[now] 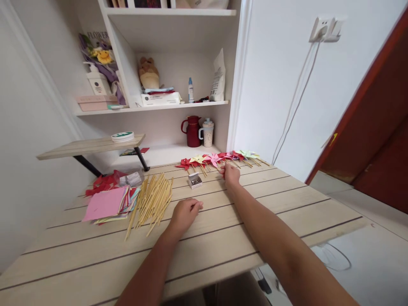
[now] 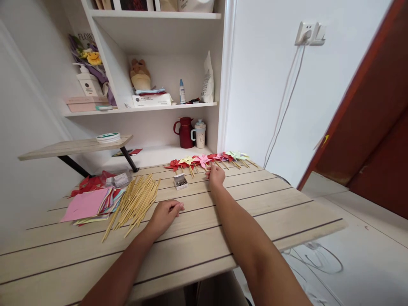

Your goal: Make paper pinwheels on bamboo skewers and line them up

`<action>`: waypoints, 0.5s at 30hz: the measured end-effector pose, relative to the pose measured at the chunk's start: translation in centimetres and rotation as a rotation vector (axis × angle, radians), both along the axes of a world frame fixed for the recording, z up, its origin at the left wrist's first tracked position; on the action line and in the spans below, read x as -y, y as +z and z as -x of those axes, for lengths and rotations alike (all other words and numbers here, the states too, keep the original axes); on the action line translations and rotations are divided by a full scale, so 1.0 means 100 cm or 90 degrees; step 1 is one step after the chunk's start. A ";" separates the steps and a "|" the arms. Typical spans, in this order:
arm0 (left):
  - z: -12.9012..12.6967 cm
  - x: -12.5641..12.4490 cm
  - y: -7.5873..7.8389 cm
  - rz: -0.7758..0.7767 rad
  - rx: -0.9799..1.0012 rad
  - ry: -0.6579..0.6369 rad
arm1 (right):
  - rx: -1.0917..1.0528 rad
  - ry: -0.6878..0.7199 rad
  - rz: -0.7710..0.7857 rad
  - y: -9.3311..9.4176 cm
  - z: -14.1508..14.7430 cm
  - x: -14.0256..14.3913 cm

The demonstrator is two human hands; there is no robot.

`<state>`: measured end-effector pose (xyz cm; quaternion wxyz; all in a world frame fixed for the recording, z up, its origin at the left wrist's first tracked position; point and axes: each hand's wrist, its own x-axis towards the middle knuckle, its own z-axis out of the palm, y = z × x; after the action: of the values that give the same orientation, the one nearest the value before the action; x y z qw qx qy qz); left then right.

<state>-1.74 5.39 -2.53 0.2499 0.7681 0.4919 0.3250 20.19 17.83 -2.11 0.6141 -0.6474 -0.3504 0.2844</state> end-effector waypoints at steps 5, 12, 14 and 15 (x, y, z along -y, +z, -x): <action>0.000 0.004 0.001 -0.044 -0.031 0.001 | -0.113 -0.009 -0.042 0.001 -0.003 0.004; 0.003 0.016 0.008 -0.154 -0.100 0.029 | -0.195 0.023 -0.085 -0.002 0.001 0.014; 0.004 0.021 0.017 -0.191 -0.113 0.043 | -0.208 0.036 -0.091 -0.003 0.001 0.018; 0.006 0.024 0.023 -0.211 -0.119 0.049 | -0.216 0.041 -0.095 -0.004 0.001 0.020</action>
<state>-2.36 3.02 -0.22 0.0608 0.8060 0.4820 0.3381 20.12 15.81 -2.48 0.7010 -0.5316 -0.2827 0.3823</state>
